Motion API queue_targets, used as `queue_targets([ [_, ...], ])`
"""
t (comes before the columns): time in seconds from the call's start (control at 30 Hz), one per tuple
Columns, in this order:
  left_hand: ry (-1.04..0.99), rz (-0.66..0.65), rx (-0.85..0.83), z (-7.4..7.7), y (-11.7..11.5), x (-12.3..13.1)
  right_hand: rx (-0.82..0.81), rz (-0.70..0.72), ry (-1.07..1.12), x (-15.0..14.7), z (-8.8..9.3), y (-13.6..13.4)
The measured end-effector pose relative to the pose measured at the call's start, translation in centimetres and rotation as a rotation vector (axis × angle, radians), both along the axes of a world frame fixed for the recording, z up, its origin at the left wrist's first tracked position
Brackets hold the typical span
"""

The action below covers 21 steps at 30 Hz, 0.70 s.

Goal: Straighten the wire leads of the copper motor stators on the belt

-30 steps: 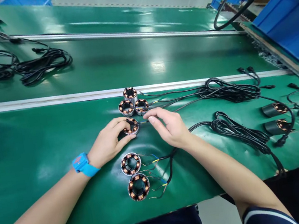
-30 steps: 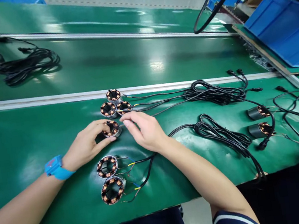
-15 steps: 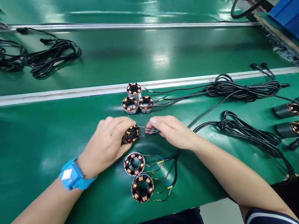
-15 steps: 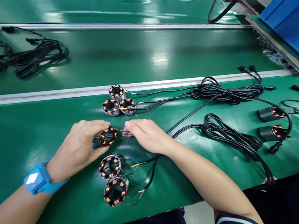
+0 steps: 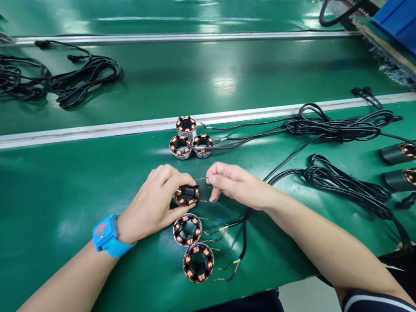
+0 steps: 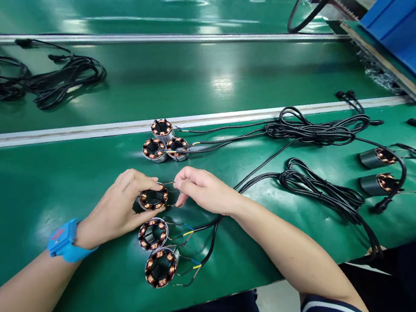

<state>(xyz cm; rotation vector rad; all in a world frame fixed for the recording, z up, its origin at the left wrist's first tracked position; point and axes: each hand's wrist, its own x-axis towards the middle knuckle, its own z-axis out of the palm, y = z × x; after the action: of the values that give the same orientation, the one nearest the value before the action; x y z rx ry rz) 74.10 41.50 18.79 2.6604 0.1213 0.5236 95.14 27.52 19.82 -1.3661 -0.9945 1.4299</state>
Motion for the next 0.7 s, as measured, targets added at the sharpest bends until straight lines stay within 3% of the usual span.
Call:
queue_targets([
  [0.2,0.194,-0.111,-0.358,0.4,1.0,-0.7,-0.046,0.186,0.055,0.7,0.2,-0.5],
  [0.27,0.215,-0.138,-0.502,0.5,1.9,-1.0,0.039,0.135,-0.116,1.3,0.7,-0.8],
  [0.3,0.18,-0.083,-0.528,0.5,2.4,-1.0,0.123,0.048,-0.236,1.6,0.9,-0.8],
  [0.4,0.063,0.227,-0.388,0.1,3.8,0.3,0.401,-0.285,-0.559,2.6,1.3,-0.6],
  [0.47,0.057,0.313,-0.263,-0.5,4.7,1.8,0.519,-0.385,-0.681,3.1,1.2,-0.1],
  [0.6,0.014,0.279,-0.201,-1.9,5.6,4.2,0.683,-0.334,-0.851,2.9,0.6,1.0],
  [0.7,-0.016,0.178,-0.227,-2.1,5.3,4.0,0.827,-0.256,-0.941,2.2,0.1,1.9],
])
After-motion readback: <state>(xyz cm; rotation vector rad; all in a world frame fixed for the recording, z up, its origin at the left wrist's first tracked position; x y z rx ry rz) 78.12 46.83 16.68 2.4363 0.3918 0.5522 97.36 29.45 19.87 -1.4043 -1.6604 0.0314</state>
